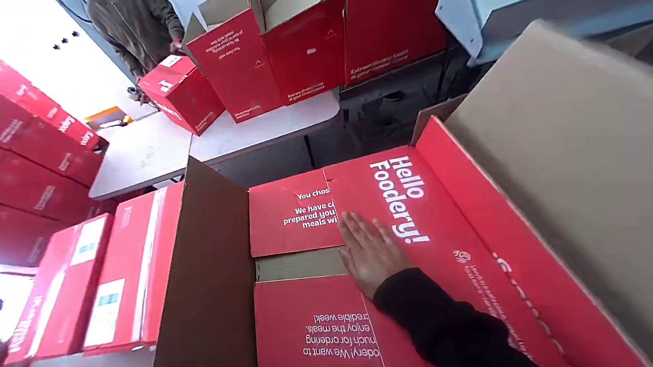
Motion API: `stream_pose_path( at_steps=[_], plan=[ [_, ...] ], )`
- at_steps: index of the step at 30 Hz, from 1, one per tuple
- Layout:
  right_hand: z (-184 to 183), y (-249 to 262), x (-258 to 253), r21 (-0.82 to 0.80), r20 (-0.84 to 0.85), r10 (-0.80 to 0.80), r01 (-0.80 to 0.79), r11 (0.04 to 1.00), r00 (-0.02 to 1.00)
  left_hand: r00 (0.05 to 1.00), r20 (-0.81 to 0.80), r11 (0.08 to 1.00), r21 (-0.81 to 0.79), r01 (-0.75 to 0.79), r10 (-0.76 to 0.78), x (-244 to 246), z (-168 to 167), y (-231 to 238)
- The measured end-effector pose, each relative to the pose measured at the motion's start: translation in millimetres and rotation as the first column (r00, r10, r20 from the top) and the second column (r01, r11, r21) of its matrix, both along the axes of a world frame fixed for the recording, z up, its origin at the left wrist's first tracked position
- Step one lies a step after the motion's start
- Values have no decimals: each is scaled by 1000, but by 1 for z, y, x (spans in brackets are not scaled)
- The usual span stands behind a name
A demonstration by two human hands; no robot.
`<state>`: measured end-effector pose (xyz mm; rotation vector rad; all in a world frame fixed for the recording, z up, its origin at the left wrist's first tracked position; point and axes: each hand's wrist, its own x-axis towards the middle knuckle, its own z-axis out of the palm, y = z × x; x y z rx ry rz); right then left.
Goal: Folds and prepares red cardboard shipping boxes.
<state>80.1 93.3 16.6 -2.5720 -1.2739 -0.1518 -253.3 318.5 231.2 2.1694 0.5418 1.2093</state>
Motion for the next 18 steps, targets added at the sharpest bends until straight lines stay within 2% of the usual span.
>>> stream_pose_path(
  at_steps=[1,2,3,4,5,6,7,8,9,10,11,13,15,18],
  plan=[
    [-1,0,0,13,-11,5,-5,1000,1000,999,34,973,-229,13,-6,-6,-6,23],
    [-2,0,0,20,-26,8,-8,1000,1000,996,92,874,-485,41,4,-4,-20,41],
    [-2,-1,1,25,-33,13,-13,1000,999,995,95,735,-676,60,7,3,-35,47],
    [-2,-2,1,35,-28,19,-18,999,999,997,80,649,-759,49,19,16,-46,39],
    [-1,-2,0,42,-28,20,-18,999,999,998,51,651,-759,20,28,34,-52,21],
    [2,-1,1,33,-47,17,-16,999,999,994,77,701,-713,-3,82,56,-58,-1],
    [5,-1,2,16,-77,23,-22,1000,997,989,145,754,-650,88,10,73,-69,-19],
    [7,0,2,6,-109,50,-49,999,993,967,174,717,-650,253,-184,83,-83,-30],
    [9,1,3,-17,-143,87,-90,996,986,896,212,594,-686,420,-389,96,-95,-39],
    [12,4,4,-59,-187,117,-130,990,975,842,218,529,-694,489,-493,111,-108,-49],
    [15,8,5,-98,-219,134,-159,983,966,831,151,557,-677,482,-536,124,-118,-60],
    [19,13,6,-134,-249,139,-177,975,958,858,14,662,-629,407,-514,143,-132,-79],
    [20,17,7,-164,-267,129,-176,971,955,852,-43,716,-567,408,-521,152,-146,-86],
    [21,23,5,-193,-259,119,-173,966,958,817,-263,830,-396,394,-513,161,-171,-93]
  ],
)
